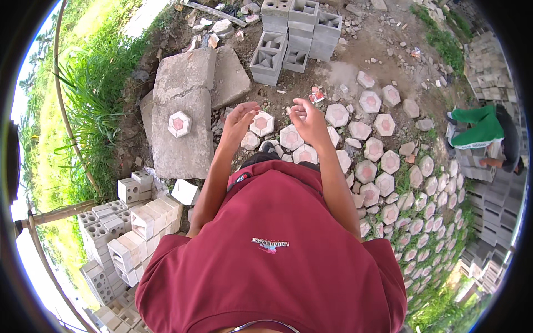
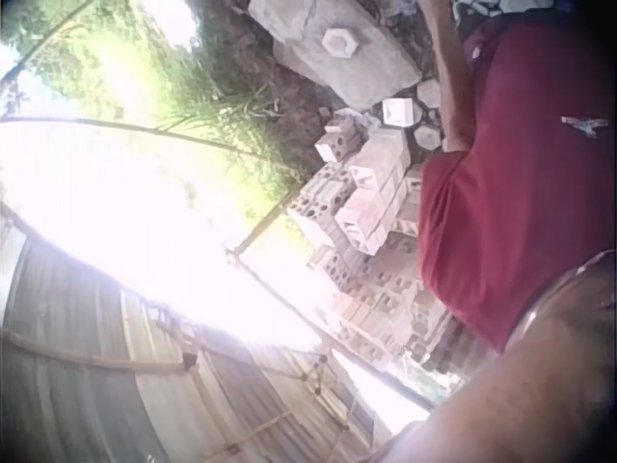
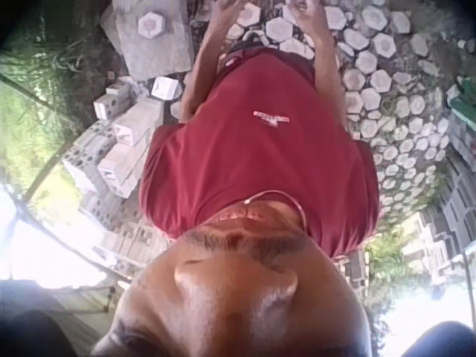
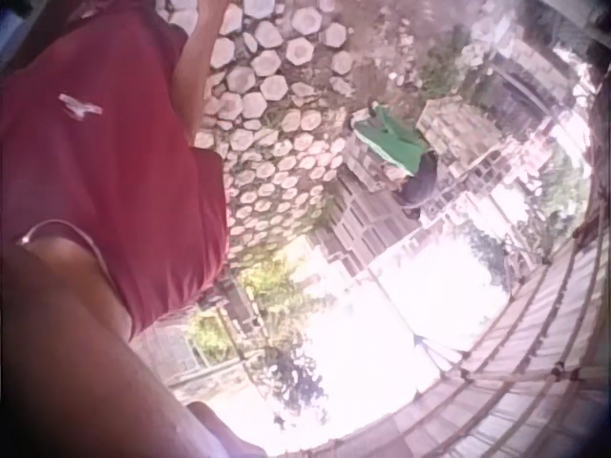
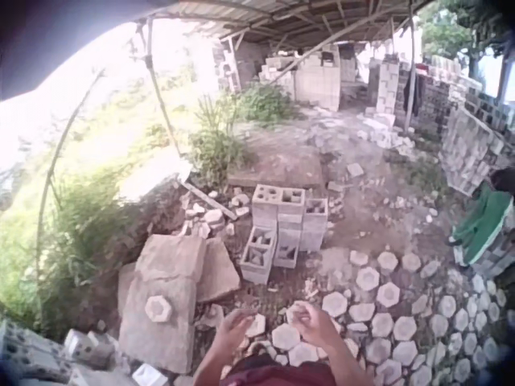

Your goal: The person picks up decorative concrete blocks one at a time and stacks them onto a pile of other blocks in an outdoor area.

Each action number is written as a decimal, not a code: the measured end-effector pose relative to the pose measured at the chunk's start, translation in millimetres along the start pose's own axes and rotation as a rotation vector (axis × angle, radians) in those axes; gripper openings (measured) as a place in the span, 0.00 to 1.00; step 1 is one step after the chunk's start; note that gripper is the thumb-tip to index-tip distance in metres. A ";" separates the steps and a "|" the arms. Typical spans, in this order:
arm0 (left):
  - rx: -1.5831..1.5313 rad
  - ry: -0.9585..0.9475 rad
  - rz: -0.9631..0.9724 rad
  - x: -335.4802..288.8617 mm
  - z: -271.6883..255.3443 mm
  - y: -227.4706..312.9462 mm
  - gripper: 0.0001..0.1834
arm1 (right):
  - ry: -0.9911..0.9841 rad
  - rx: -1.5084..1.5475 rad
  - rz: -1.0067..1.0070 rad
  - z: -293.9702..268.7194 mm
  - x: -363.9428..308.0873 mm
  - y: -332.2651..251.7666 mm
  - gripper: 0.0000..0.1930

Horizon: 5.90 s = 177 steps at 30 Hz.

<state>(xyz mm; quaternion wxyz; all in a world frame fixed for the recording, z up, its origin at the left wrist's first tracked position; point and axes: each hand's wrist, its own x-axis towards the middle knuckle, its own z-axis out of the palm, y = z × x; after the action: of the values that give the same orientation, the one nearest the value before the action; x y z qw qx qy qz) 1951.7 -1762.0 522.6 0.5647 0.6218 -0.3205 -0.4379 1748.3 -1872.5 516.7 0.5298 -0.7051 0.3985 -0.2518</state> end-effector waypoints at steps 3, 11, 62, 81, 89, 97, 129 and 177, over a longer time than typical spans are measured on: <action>0.088 -0.007 0.007 58.5 -36.9 20.7 0.16 | -0.032 0.045 0.016 22.3 44.4 -16.5 0.22; -0.077 0.017 -0.194 177.8 -89.1 25.3 0.16 | 0.018 -0.003 0.076 31.6 179.1 8.1 0.22; 0.589 0.008 -0.462 741.1 -193.0 -553.8 0.44 | -0.220 -0.065 0.690 262.2 672.5 602.9 0.39; 0.457 -0.052 -0.382 665.8 -156.8 -345.6 0.49 | -0.080 0.276 0.860 181.1 607.6 392.3 0.33; 0.347 -0.174 -0.526 581.4 -157.1 -104.9 0.50 | 0.004 0.085 0.585 103.8 522.2 158.5 0.35; 0.415 -0.283 -0.392 506.8 -147.2 56.8 0.49 | 0.373 0.803 0.773 101.2 412.0 23.4 0.38; 0.381 -1.609 -0.447 247.1 115.7 52.6 0.41 | 1.952 0.899 0.279 173.7 31.0 -82.7 0.34; 0.674 -2.285 -0.432 -419.7 598.7 -107.0 0.42 | 2.615 0.848 0.303 -60.7 -602.4 45.1 0.41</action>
<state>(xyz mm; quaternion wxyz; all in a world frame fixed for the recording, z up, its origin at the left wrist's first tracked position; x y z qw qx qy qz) 1226.2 -1622.7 506.7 -0.3190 0.0329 -0.6221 -0.7143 1353.1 -1411.9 533.4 -0.0317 0.3045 0.5667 -0.7649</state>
